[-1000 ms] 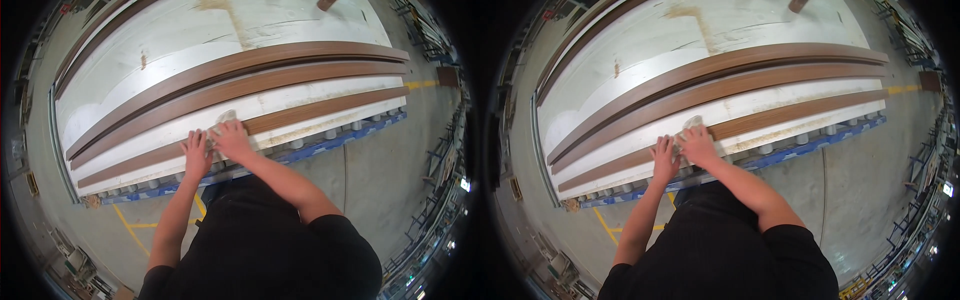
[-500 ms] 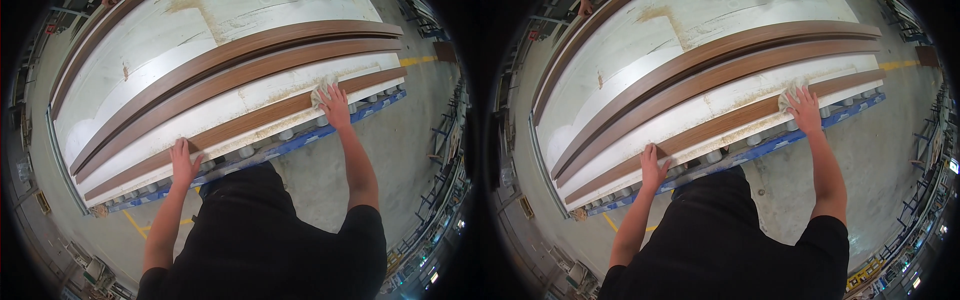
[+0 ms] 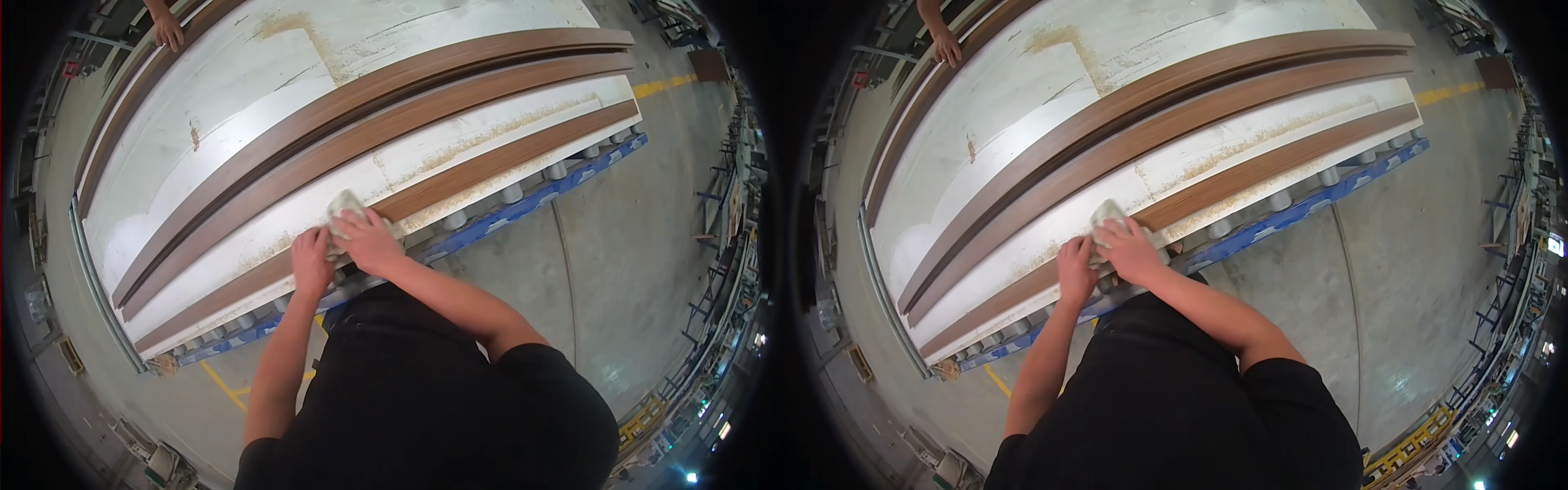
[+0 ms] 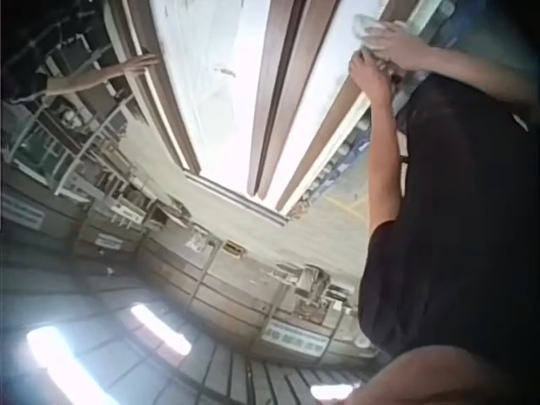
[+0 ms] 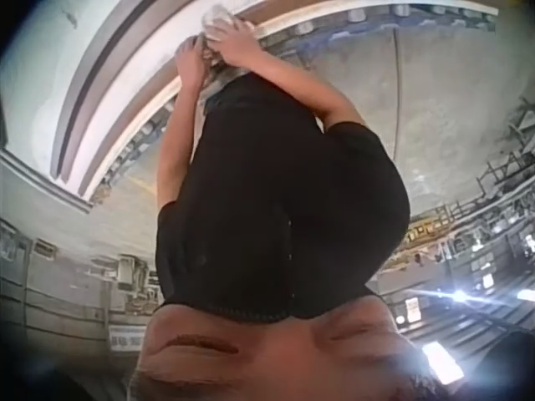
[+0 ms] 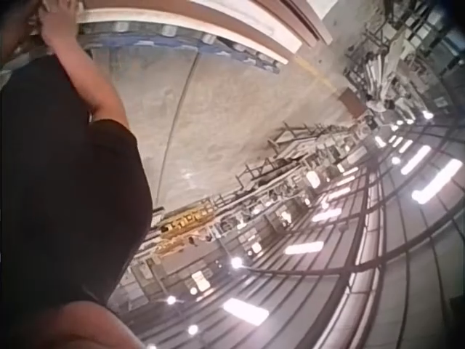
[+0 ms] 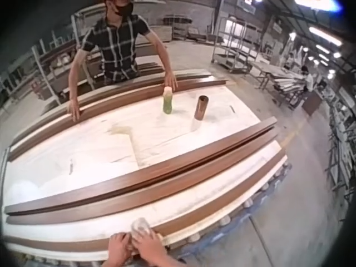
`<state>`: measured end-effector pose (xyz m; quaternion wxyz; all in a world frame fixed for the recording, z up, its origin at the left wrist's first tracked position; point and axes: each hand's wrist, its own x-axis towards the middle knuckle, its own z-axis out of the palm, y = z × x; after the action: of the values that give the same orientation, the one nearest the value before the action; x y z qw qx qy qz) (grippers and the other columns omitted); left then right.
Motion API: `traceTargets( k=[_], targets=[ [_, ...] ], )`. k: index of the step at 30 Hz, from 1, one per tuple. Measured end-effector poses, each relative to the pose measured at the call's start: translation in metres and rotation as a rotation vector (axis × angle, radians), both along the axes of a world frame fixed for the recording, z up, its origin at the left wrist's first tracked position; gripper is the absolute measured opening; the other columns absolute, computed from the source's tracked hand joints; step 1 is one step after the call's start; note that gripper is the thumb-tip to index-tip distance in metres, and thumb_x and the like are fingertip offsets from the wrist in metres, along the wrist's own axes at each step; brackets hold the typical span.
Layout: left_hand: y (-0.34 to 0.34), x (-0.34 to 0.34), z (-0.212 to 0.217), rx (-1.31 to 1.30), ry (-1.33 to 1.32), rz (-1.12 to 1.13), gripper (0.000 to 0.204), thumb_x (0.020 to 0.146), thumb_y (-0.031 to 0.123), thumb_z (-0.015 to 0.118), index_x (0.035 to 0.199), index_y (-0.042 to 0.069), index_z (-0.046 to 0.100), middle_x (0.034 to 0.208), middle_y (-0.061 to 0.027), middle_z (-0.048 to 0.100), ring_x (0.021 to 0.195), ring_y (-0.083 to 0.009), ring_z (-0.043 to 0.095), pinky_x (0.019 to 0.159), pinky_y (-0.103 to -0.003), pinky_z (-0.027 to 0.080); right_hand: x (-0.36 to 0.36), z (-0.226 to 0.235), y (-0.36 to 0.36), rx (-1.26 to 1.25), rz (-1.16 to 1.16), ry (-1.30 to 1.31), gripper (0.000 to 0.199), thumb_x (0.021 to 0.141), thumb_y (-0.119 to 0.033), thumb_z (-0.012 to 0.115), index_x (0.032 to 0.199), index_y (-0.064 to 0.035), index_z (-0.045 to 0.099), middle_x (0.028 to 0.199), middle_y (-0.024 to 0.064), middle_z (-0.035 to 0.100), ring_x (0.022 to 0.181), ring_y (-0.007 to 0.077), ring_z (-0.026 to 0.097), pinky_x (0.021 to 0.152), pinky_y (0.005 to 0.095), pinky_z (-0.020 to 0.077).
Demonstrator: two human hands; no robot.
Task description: Wiping down long wooden or composite planks with a cloth and transferring them to a storage rack.
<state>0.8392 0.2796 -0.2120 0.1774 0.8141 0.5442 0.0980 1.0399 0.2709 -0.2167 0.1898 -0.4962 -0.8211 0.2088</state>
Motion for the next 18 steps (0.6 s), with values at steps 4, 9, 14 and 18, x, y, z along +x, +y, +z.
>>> traceTargets(
  k=[4, 9, 14, 18],
  targets=[
    [-0.030, -0.074, 0.023, -0.146, 0.116, 0.122, 0.067, 0.076, 0.013, 0.088, 0.139, 0.006, 0.064, 0.131, -0.0162, 0.064, 0.124, -0.0387, 0.059, 0.107, -0.050, 0.046, 0.002, -0.018, 0.000, 0.032, 0.148, -0.001, 0.036, 0.094, -0.024, 0.066, 0.128, -0.0235, 0.077, 0.151, 0.0031, 0.061, 0.148, 0.0261, 0.048, 0.125, 0.0569, 0.0311],
    [-0.052, -0.194, 0.023, -0.144, 0.259, 0.199, 0.072, 0.078, 0.014, 0.088, 0.145, 0.008, 0.060, 0.137, -0.0176, 0.063, 0.126, -0.0404, 0.058, 0.109, -0.050, 0.045, 0.139, -0.016, 0.021, 0.055, 0.075, -0.226, 0.045, 0.089, -0.020, 0.072, 0.132, -0.0298, 0.075, 0.153, 0.0017, 0.060, 0.147, 0.0264, 0.050, 0.121, 0.0633, 0.0335],
    [-0.034, -0.213, 0.024, -0.195, 0.327, 0.150, 0.075, 0.078, 0.017, 0.089, 0.147, 0.008, 0.060, 0.139, -0.0185, 0.062, 0.129, -0.0403, 0.057, 0.110, -0.051, 0.045, 0.301, -0.008, 0.030, 0.158, -0.286, -0.381, 0.043, 0.091, -0.022, 0.071, 0.134, -0.0223, 0.074, 0.154, 0.0109, 0.058, 0.149, 0.0361, 0.047, 0.120, 0.0650, 0.0331],
    [-0.022, -0.101, 0.012, -0.150, 0.165, 0.054, 0.076, 0.078, 0.021, 0.090, 0.148, 0.008, 0.060, 0.138, -0.0199, 0.061, 0.129, -0.0409, 0.057, 0.111, -0.051, 0.045, 0.220, -0.013, 0.021, 0.009, -0.266, -0.451, 0.041, 0.095, -0.021, 0.065, 0.135, -0.0181, 0.072, 0.153, 0.0209, 0.056, 0.149, 0.0445, 0.045, 0.118, 0.0661, 0.0364]
  ],
)
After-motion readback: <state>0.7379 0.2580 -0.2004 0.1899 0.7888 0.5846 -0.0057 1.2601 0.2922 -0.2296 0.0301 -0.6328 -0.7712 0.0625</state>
